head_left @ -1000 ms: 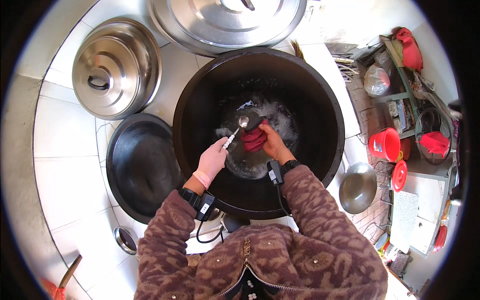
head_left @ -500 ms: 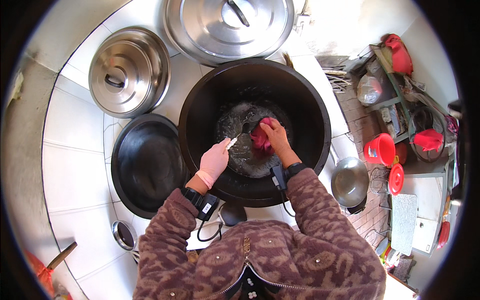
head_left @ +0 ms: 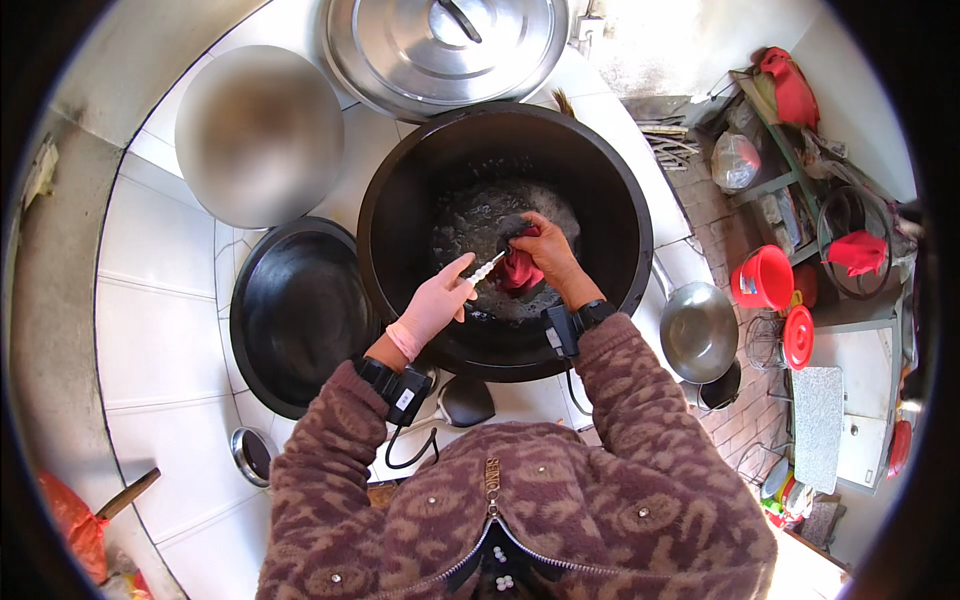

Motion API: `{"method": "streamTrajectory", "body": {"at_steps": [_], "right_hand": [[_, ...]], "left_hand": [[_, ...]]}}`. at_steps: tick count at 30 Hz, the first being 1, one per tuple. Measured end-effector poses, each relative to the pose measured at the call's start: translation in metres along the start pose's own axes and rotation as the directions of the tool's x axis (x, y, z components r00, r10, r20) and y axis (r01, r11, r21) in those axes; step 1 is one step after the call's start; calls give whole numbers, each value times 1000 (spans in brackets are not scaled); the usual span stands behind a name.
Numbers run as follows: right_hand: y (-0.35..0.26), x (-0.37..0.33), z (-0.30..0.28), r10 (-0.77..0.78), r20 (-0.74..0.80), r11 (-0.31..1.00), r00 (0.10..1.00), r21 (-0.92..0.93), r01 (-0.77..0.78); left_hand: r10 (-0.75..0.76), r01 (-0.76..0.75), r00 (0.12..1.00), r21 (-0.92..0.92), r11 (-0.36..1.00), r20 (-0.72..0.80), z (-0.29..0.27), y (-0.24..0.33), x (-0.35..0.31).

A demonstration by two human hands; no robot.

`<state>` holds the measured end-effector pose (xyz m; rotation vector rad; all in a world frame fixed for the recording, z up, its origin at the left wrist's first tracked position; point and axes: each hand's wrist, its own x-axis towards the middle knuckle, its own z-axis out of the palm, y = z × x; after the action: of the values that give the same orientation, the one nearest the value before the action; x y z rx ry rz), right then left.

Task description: The person washes a large black wok and a metal ladle in a basin of soapy water using a red cloth. They rinse the cloth, then place a metal lid on the wok. The person wears pink gloves and a brown patterned jacket.

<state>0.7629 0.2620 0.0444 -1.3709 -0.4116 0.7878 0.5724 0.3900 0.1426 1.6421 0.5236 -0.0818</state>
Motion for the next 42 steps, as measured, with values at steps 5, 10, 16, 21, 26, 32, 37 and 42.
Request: {"method": "streamTrajectory", "body": {"at_steps": [5, 10, 16, 21, 26, 32, 37, 42], "right_hand": [[-15, -15, 24, -271, -64, 817, 960, -542, 195], [-31, -17, 34, -346, -60, 593, 936, -787, 168], [15, 17, 7, -130, -104, 353, 986, -934, -52], [94, 28, -51, 146, -234, 200, 961, -945, -260], [171, 5, -2, 134, -302, -158, 944, -947, -281], [167, 46, 22, 339, -7, 551, 941, -809, -204], [128, 59, 47, 153, 34, 498, 988, -866, -48], [97, 56, 30, 359, -10, 379, 933, -912, -155]], "left_hand": [[-145, 150, 987, -77, 986, 69, 4, -8, 10], [-137, 138, 990, -145, 980, 17, 4, -19, 15], [-248, 251, 968, -162, 954, 41, -14, -38, 30], [-365, 370, 929, -166, 914, 57, -48, -60, 59], [-466, 450, 883, 174, 876, 59, -56, -91, 121], [-566, 455, 823, 659, 600, -52, -58, -150, 176], [-526, 401, 843, 520, 754, 113, -45, -155, 174], [-517, 471, 846, 272, 839, 128, -63, -103, 131]]}}
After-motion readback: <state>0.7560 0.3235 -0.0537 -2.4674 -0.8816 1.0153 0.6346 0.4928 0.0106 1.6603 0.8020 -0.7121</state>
